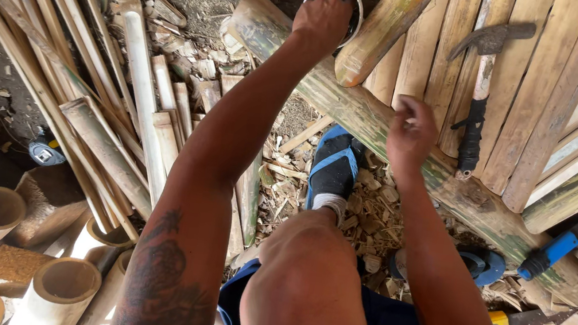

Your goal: The person assembles a bamboo structure by cutting bamboo strips with a hand saw and nailing them to a frame using a hammer. The person repeatedly measures, cuts, and secures the strips to build the structure.

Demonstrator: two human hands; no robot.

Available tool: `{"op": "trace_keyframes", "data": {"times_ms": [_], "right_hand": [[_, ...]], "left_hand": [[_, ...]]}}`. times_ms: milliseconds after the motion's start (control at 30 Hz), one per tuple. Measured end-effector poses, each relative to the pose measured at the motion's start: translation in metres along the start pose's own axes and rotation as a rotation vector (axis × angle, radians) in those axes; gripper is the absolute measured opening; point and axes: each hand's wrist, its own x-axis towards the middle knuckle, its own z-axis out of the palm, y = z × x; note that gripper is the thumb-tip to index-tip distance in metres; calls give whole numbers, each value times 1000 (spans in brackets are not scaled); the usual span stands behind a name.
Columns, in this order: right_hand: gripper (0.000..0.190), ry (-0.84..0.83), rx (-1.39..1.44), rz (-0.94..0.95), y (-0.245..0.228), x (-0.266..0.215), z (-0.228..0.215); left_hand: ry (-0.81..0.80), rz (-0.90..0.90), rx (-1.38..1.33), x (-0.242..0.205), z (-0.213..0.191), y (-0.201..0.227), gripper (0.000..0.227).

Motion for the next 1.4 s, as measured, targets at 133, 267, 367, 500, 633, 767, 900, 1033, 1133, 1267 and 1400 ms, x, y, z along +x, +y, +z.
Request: {"op": "trace_keyframes", "data": {"times_ms": [133, 267, 367, 500, 633, 767, 900, 1033, 1133, 1267, 1400], "right_hand": [[34, 208, -411, -245, 24, 28, -53], [61, 105, -830, -135, 58, 40, -100], [48, -129, -574, 6, 72, 31, -110], [40, -104, -426, 200, 48, -3, -100], [48, -243, -173, 463, -12, -54, -101], [57, -415, -73, 444, -64, -65, -116], [66, -462, -195, 259, -99, -62, -120], [70, -327, -232, -18, -114, -48, -104], [77, -302, -228, -167, -118, -48, -94], [74, -358, -250, 96, -114, -44, -82], [86, -404, -241, 77, -101, -49, -84]], "left_hand": [[-46, -85, -33, -37, -24, -2, 32], [357, 41, -364, -81, -29, 13, 22], [366, 105, -616, -102, -11, 33, 33], [404, 232, -654, -114, 13, 63, 14], [138, 261, -418, -106, 28, 85, 22], [401, 454, -92, -89, 26, 92, 28], [333, 438, -144, -88, 31, 90, 37], [104, 345, -154, -86, 28, 89, 30], [176, 350, -168, -91, 28, 92, 37], [515, 445, -212, -94, 21, 90, 36], [223, 377, -261, -102, 14, 91, 28]]}}
